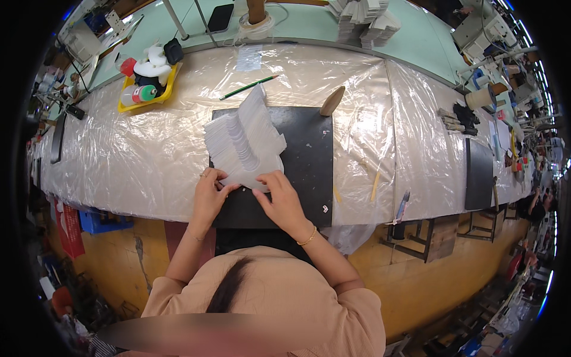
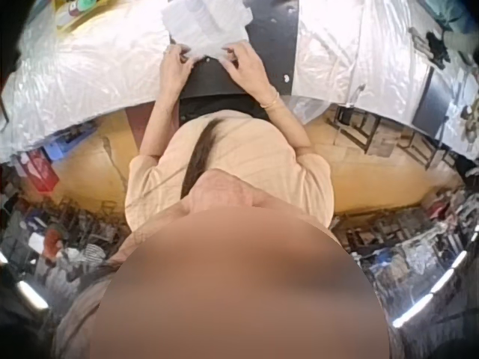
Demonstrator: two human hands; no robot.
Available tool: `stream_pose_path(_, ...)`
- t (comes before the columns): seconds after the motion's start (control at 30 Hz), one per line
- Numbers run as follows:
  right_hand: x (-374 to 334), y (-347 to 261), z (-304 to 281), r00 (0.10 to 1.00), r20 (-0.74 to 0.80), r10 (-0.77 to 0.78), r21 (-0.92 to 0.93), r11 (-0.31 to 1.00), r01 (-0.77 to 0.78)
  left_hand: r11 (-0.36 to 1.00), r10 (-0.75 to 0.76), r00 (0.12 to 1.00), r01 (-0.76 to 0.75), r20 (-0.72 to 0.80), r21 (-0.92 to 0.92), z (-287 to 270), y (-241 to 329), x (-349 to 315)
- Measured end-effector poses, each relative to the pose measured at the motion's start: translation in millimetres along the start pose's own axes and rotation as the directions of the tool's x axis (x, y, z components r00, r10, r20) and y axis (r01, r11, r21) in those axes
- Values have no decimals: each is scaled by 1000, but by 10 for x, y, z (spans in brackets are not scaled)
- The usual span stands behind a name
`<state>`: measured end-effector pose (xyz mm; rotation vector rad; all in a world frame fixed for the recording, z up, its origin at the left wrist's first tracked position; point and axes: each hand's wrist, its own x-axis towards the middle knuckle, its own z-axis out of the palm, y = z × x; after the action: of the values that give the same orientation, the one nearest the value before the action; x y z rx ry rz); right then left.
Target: The person repeatedly picks white fabric pieces from a stack, places each into a small clear plastic bag, and sets the bagged piece aside. The person continues this one-at-a-time packaging process throughout the clip.
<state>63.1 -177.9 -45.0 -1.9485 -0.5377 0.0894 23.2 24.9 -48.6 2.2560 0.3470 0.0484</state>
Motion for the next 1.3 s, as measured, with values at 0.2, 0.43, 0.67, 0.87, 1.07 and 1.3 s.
stream_pose_path(0.2, 26, 24, 92, 997, -7, -73, -102, 992, 72, 974, 62, 995, -76, -74, -212, -43, -27, -52)
stream_pose_path(0.43, 31, -92, 51, 998, -1, -64, 36, 997, 64, 489, -232, 866, 498, 443, -717, -232, 60, -58)
stream_pose_path(0.67, 2, -294, -9, 996, -70, -46, 147, 988, 56, 230, 5, 848, 515, 530, -826, -71, 154, -121)
stream_pose_path(0.87, -78, -290, -86, 995, -54, 80, 240, 969, -65, 310, 103, 835, 490, 541, -815, 106, 305, -133)
stream_pose_path(1.07, -115, -121, -130, 974, 96, 204, 518, 826, -224, 447, 146, 877, 354, 457, -822, 128, 333, -179)
stream_pose_path(1.3, -163, 19, -535, 865, 9, 501, 793, 523, -311, 501, -65, 867, 456, 494, -735, -12, 123, -294)
